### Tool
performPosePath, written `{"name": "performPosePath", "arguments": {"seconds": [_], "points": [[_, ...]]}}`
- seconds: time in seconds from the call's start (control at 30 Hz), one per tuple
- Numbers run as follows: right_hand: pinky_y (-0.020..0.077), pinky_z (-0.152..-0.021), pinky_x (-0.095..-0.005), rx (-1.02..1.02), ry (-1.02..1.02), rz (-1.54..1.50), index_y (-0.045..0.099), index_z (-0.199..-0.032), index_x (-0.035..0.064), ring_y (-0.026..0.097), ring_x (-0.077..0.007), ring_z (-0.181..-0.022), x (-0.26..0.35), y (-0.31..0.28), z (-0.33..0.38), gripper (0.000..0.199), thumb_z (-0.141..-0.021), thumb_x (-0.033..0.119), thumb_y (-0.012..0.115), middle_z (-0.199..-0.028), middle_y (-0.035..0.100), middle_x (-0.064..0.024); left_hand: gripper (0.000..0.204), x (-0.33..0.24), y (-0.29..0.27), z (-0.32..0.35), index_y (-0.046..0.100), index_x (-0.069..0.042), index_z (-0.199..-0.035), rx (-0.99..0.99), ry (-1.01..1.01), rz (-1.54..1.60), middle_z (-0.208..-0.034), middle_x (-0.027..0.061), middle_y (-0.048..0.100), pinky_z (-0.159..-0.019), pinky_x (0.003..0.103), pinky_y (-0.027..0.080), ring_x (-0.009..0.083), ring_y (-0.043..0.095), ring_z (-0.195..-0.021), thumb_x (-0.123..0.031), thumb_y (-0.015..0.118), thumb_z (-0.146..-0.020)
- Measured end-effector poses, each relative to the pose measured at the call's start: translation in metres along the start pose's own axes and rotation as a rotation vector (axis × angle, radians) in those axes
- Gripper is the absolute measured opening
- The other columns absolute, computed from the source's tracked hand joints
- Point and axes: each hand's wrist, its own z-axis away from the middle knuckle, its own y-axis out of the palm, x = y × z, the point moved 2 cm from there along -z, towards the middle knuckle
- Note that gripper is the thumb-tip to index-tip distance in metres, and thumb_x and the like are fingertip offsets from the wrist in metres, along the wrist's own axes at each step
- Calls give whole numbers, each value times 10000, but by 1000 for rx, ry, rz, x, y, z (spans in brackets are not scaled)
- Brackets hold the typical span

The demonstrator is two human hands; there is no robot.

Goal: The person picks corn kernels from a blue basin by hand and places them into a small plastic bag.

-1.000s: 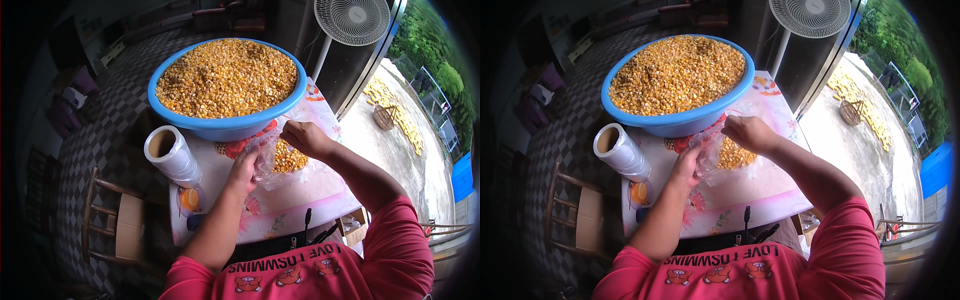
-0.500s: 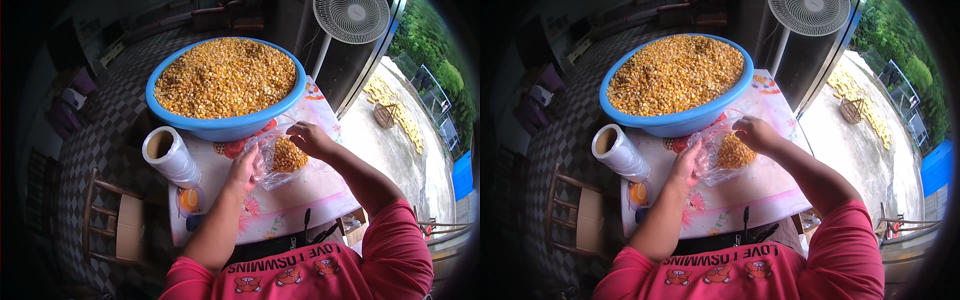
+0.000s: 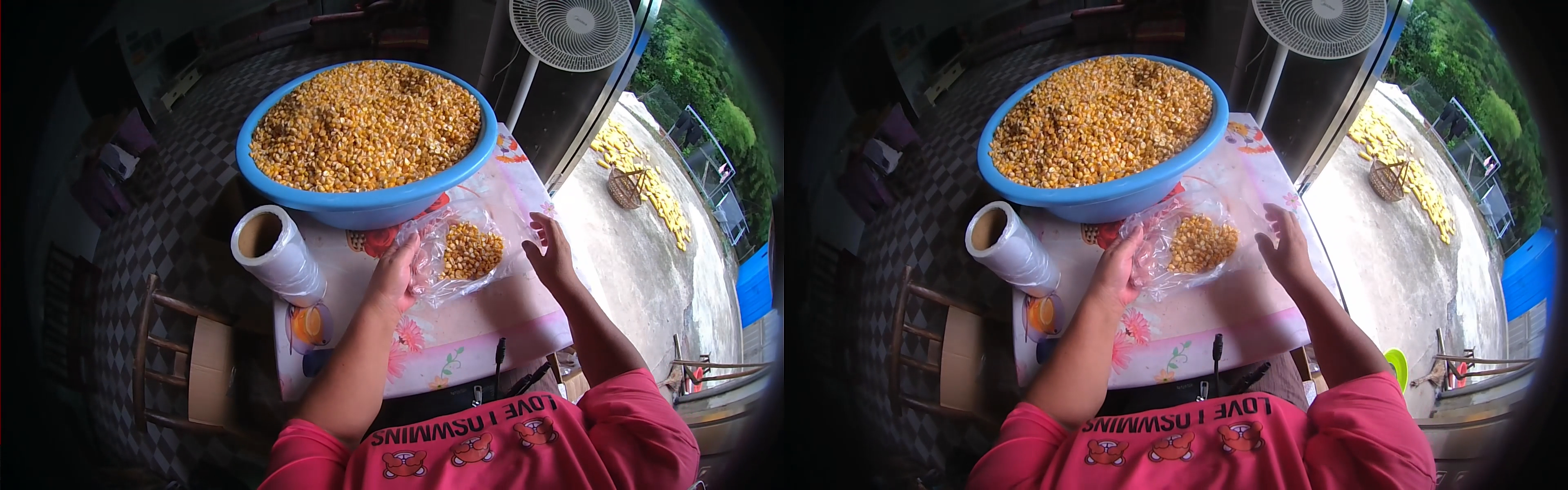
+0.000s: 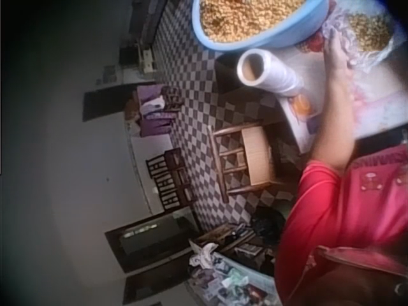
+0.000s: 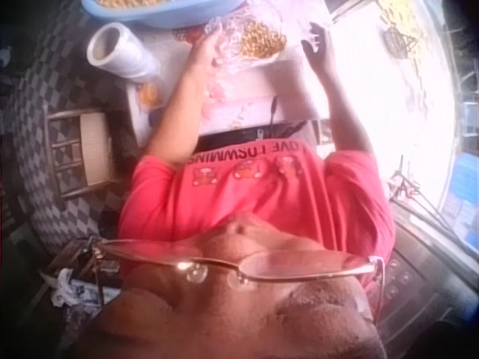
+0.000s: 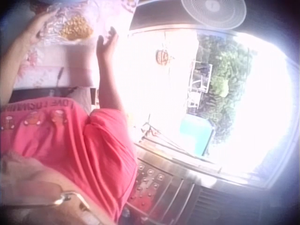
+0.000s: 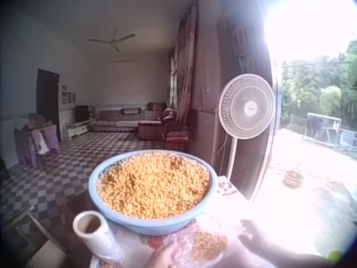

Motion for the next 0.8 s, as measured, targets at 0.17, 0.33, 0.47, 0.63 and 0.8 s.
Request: {"name": "performPosePath", "arguments": {"seconds": [0.17,0.33,0.47,0.63,0.8], "points": [[392,-603,-201,-59,287,-408,549,-1017,22,471,-52,-687,-45,15,36,187,-834,-12,546,-760,522,26,192,1,4,-1,570,-106,-991,-54,37,-26,-677,-17,511,-340,199,252,48,386,-436,-266,502,-909],[444,-652,-240,-48,275,-471,569,-946,15,526,-95,-719,-45,18,35,123,-830,56,572,-776,577,-28,162,0,-6,-2,557,-135,-903,-20,50,-70,-683,-24,461,-350,224,265,83,367,-434,-290,590,-866],[451,-661,-255,-24,247,-506,565,-943,13,536,-118,-720,-51,21,35,125,-832,70,574,-779,584,-53,166,-2,9,7,570,-121,-948,-106,145,-200,-629,-44,454,-340,201,248,50,351,-420,-276,534,-900],[447,-623,-261,-63,195,-486,563,-927,15,525,-123,-673,-45,21,33,114,-834,79,577,-734,575,-59,126,6,2,9,568,-131,-966,-125,278,-281,-660,-49,450,-347,197,271,44,364,-454,-236,544,-900],[416,-577,-244,-67,208,-555,569,-907,18,477,-97,-623,-48,23,33,101,-833,83,586,-677,539,-32,189,4,15,24,562,-81,-1047,-228,438,-510,-668,-40,459,-425,192,344,35,396,-521,-199,544,-900]]}}
